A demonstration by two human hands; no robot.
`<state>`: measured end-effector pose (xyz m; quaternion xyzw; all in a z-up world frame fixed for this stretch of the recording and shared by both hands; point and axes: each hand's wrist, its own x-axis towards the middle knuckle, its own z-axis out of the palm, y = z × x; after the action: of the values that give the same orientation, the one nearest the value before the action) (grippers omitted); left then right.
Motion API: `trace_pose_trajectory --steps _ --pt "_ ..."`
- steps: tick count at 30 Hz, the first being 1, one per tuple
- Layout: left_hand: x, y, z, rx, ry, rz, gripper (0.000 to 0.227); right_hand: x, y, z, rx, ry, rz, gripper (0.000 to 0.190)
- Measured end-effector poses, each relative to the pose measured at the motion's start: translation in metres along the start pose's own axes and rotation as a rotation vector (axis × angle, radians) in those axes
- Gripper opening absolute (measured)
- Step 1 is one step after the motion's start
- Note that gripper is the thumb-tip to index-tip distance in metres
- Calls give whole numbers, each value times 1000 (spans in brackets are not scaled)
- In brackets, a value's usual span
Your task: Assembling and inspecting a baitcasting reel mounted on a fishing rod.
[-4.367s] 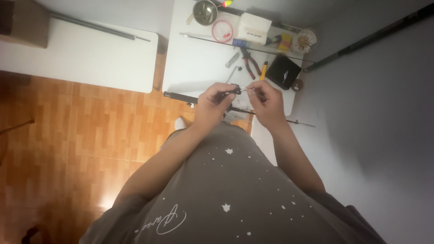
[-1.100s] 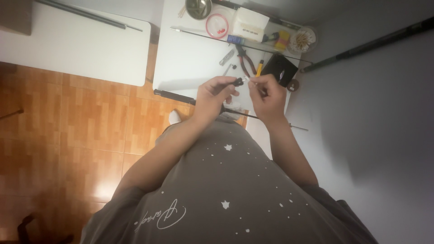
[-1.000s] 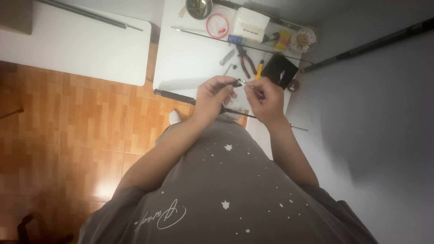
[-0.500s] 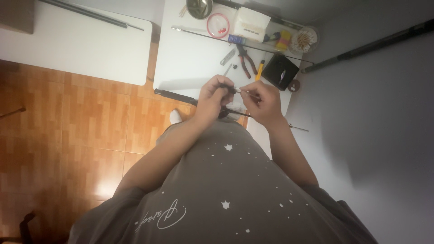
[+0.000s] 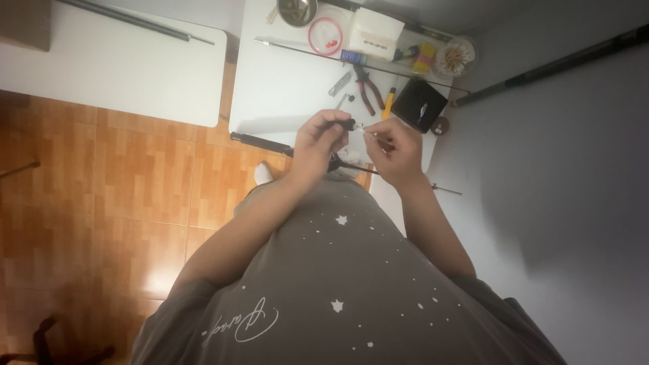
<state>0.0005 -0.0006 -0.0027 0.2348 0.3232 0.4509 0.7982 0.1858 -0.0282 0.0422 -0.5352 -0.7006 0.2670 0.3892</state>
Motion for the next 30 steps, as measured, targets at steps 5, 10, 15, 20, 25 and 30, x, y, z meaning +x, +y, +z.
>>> trace_pose_trajectory --steps 5,10,15,20,25,30 --pt "2 -6 -4 -33 -21 64 21 -5 1 2 96 91 21 7" --pt "-1 -2 -1 -39 -49 85 22 -5 7 1 71 138 18 8" --pt "0 -2 -1 30 -28 85 24 -2 -1 1 30 140 25 8" --pt "-1 0 1 59 -32 127 23 -3 4 0 13 125 -27 8" --pt "0 -1 0 -24 -31 67 23 -2 0 0 12 134 -28 9" --pt "1 2 2 71 -26 122 23 -6 5 2 89 150 39 9"
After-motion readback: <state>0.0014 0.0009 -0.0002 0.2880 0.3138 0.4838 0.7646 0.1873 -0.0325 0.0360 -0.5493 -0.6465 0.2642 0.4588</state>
